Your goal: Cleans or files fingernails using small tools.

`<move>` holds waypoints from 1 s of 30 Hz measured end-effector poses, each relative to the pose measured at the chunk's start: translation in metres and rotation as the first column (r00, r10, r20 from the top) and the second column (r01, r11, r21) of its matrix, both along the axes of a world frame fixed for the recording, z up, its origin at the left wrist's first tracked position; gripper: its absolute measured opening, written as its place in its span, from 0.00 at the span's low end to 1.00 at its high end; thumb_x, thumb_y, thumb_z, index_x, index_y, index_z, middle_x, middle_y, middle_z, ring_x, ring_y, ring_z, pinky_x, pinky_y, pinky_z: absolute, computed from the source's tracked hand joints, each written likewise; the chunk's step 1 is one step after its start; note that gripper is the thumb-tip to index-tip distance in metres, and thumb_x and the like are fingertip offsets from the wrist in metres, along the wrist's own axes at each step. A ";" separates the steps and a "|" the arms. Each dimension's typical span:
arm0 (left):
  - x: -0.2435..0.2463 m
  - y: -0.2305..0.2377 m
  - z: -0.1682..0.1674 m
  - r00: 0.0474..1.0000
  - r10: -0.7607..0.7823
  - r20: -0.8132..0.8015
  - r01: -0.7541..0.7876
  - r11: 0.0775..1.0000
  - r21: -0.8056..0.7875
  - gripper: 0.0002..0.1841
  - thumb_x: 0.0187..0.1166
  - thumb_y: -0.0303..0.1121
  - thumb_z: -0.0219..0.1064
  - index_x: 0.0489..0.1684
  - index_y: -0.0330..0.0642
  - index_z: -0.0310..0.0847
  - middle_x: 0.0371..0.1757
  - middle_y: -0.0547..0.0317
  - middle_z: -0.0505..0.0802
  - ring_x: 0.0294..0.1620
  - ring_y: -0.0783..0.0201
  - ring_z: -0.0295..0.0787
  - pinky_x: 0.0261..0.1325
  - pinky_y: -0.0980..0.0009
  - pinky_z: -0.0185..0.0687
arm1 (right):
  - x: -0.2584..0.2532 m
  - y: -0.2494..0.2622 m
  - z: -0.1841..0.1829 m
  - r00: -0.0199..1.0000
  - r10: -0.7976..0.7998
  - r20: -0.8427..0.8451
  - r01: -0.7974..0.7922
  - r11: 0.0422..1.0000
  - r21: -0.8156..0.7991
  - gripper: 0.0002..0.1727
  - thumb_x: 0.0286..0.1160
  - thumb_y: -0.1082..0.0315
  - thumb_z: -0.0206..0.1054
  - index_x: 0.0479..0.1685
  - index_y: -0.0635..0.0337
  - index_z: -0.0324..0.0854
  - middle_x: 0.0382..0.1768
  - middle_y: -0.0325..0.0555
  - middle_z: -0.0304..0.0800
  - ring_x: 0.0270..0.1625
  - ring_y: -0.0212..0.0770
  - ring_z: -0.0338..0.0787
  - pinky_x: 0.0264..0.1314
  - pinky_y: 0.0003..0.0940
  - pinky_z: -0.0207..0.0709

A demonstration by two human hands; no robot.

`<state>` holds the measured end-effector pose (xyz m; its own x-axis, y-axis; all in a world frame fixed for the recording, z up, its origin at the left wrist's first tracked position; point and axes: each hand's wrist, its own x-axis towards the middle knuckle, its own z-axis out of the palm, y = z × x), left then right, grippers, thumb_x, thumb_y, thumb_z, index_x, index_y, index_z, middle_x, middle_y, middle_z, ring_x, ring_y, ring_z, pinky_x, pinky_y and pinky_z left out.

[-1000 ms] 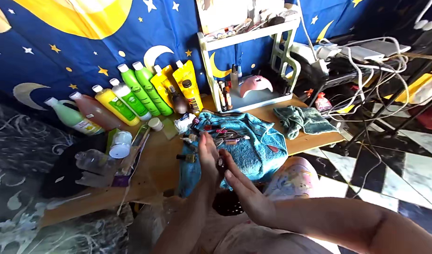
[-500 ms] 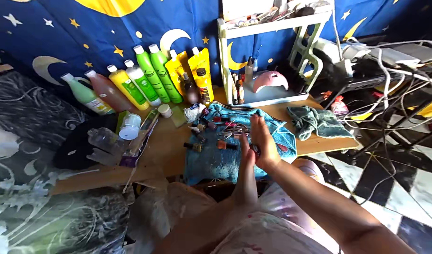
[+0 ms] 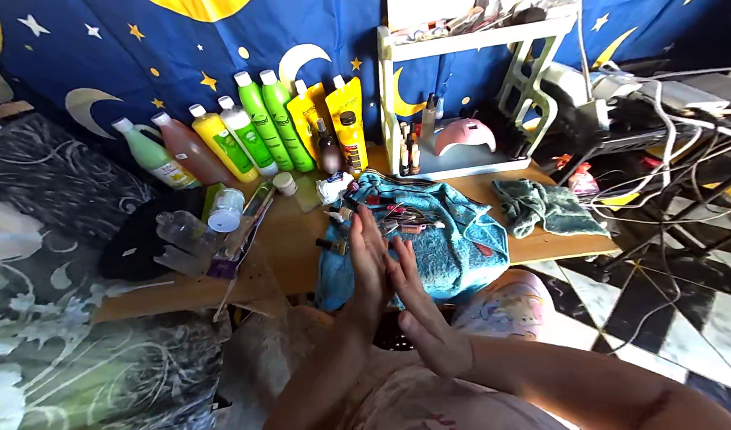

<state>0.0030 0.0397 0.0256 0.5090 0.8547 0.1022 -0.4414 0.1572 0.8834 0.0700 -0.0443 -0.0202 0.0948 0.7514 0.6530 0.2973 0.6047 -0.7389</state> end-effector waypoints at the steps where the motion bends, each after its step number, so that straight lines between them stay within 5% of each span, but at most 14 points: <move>1: 0.002 -0.005 -0.003 1.000 0.005 0.004 -0.006 0.999 0.044 0.39 0.90 0.60 0.24 0.96 0.45 0.41 0.95 0.52 0.56 0.93 0.63 0.52 0.89 0.59 0.56 | 0.003 0.006 0.001 0.998 -0.023 -0.057 0.022 0.999 -0.024 0.49 0.89 0.32 0.35 0.94 0.66 0.49 0.94 0.67 0.43 0.97 0.58 0.43 0.97 0.56 0.43; 3: 0.005 -0.038 -0.016 0.998 -0.060 0.013 0.057 0.984 0.167 0.41 0.89 0.58 0.33 0.92 0.31 0.47 0.92 0.45 0.61 0.91 0.64 0.56 0.89 0.66 0.57 | 0.030 0.029 0.009 0.948 -0.100 -0.301 0.058 0.988 -0.144 0.47 0.88 0.32 0.40 0.96 0.57 0.46 0.95 0.49 0.51 0.95 0.41 0.54 0.95 0.45 0.54; 5: 0.002 -0.054 -0.019 0.976 -0.209 0.057 0.193 0.957 0.215 0.41 0.92 0.55 0.32 0.93 0.27 0.34 0.95 0.40 0.46 0.96 0.63 0.39 0.94 0.67 0.37 | 0.054 0.040 0.010 0.930 -0.143 -0.340 0.088 0.981 -0.172 0.45 0.88 0.32 0.39 0.98 0.48 0.41 0.96 0.39 0.45 0.95 0.36 0.50 0.96 0.45 0.49; 7: 0.006 -0.041 -0.002 0.997 -0.056 0.056 0.055 0.998 0.017 0.38 0.92 0.55 0.30 0.89 0.31 0.55 0.85 0.45 0.72 0.86 0.64 0.66 0.84 0.66 0.66 | 0.034 0.022 0.000 0.990 -0.126 -0.070 0.124 0.992 -0.025 0.48 0.87 0.30 0.34 0.96 0.57 0.49 0.95 0.54 0.46 0.97 0.51 0.47 0.97 0.58 0.43; 10: -0.001 -0.007 0.006 0.991 -0.105 0.079 0.109 0.993 -0.044 0.39 0.91 0.57 0.19 0.96 0.41 0.34 0.95 0.49 0.53 0.95 0.63 0.44 0.91 0.61 0.47 | 0.005 -0.003 -0.011 0.956 -0.156 0.250 0.116 0.979 0.166 0.45 0.87 0.30 0.26 0.94 0.48 0.56 0.95 0.57 0.47 0.97 0.62 0.40 0.96 0.65 0.34; 12: 0.003 -0.034 -0.007 0.996 -0.086 0.023 0.082 0.987 0.139 0.43 0.89 0.64 0.29 0.93 0.38 0.48 0.92 0.50 0.63 0.92 0.64 0.56 0.89 0.62 0.57 | 0.025 0.012 -0.005 0.988 -0.156 0.016 0.154 0.984 0.090 0.45 0.89 0.32 0.31 0.92 0.56 0.58 0.93 0.53 0.53 0.96 0.52 0.48 0.98 0.55 0.42; 15: 0.002 -0.061 -0.022 0.963 -0.268 -0.026 0.253 0.868 0.426 0.44 0.91 0.63 0.34 0.96 0.37 0.37 0.97 0.48 0.44 0.97 0.58 0.34 0.97 0.53 0.32 | 0.063 0.025 0.012 0.929 -0.153 -0.337 0.124 0.986 -0.108 0.44 0.90 0.34 0.34 0.98 0.53 0.40 0.96 0.42 0.47 0.95 0.37 0.52 0.96 0.44 0.49; 17: 0.010 -0.041 -0.020 0.998 -0.065 0.021 0.053 0.928 0.369 0.42 0.89 0.64 0.37 0.80 0.32 0.69 0.76 0.52 0.82 0.75 0.68 0.79 0.73 0.66 0.78 | 0.034 0.006 0.018 0.964 -0.143 -0.225 0.133 0.989 -0.062 0.48 0.88 0.30 0.29 0.96 0.57 0.44 0.93 0.47 0.57 0.92 0.40 0.61 0.91 0.47 0.61; 18: 0.018 -0.024 -0.018 0.995 0.045 0.090 -0.070 0.953 0.295 0.36 0.89 0.61 0.39 0.62 0.34 0.79 0.57 0.56 0.91 0.57 0.72 0.88 0.53 0.72 0.86 | 0.015 -0.006 0.021 0.993 -0.103 -0.065 0.104 0.994 0.020 0.48 0.87 0.30 0.25 0.96 0.56 0.45 0.95 0.49 0.49 0.96 0.46 0.51 0.96 0.53 0.48; 19: 0.017 -0.012 -0.012 0.992 0.035 0.124 -0.064 0.971 0.232 0.37 0.91 0.59 0.37 0.66 0.31 0.76 0.62 0.49 0.90 0.64 0.68 0.88 0.58 0.70 0.86 | 0.002 -0.013 0.024 0.992 -0.105 0.074 0.098 0.991 0.093 0.46 0.87 0.31 0.22 0.98 0.49 0.45 0.97 0.49 0.39 0.98 0.52 0.39 0.98 0.62 0.33; 21: 0.010 -0.014 0.004 0.979 -0.182 0.090 0.156 0.959 0.237 0.40 0.92 0.57 0.26 0.94 0.33 0.38 0.92 0.41 0.59 0.93 0.61 0.52 0.89 0.61 0.54 | 0.005 0.001 0.019 0.976 -0.195 0.094 0.178 0.970 0.163 0.44 0.87 0.31 0.24 0.97 0.42 0.47 0.97 0.47 0.39 0.98 0.53 0.38 0.98 0.61 0.31; 23: 0.017 -0.046 -0.003 0.993 -0.107 -0.051 0.118 0.947 0.298 0.33 0.90 0.47 0.46 0.89 0.33 0.56 0.82 0.48 0.75 0.81 0.65 0.71 0.80 0.65 0.70 | 0.040 0.022 0.016 0.969 -0.199 -0.149 0.210 0.976 0.062 0.44 0.89 0.33 0.34 0.97 0.51 0.43 0.95 0.45 0.48 0.94 0.40 0.53 0.96 0.45 0.51; 26: 0.019 -0.058 -0.019 0.987 -0.150 -0.049 0.157 0.894 0.419 0.24 0.79 0.25 0.68 0.71 0.25 0.66 0.65 0.46 0.83 0.63 0.64 0.84 0.69 0.65 0.83 | 0.085 0.027 0.012 0.947 -0.202 -0.248 0.193 0.979 -0.060 0.45 0.90 0.34 0.34 0.98 0.52 0.34 0.98 0.44 0.35 0.97 0.38 0.42 0.97 0.44 0.42; 30: 0.008 -0.027 -0.019 0.984 -0.176 0.034 0.165 0.966 0.199 0.17 0.87 0.27 0.56 0.71 0.37 0.71 0.66 0.47 0.89 0.71 0.56 0.84 0.77 0.55 0.75 | 0.089 -0.002 -0.007 0.925 -0.179 -0.335 0.083 0.956 -0.283 0.32 0.95 0.49 0.39 0.85 0.60 0.66 0.75 0.48 0.82 0.72 0.40 0.85 0.76 0.40 0.79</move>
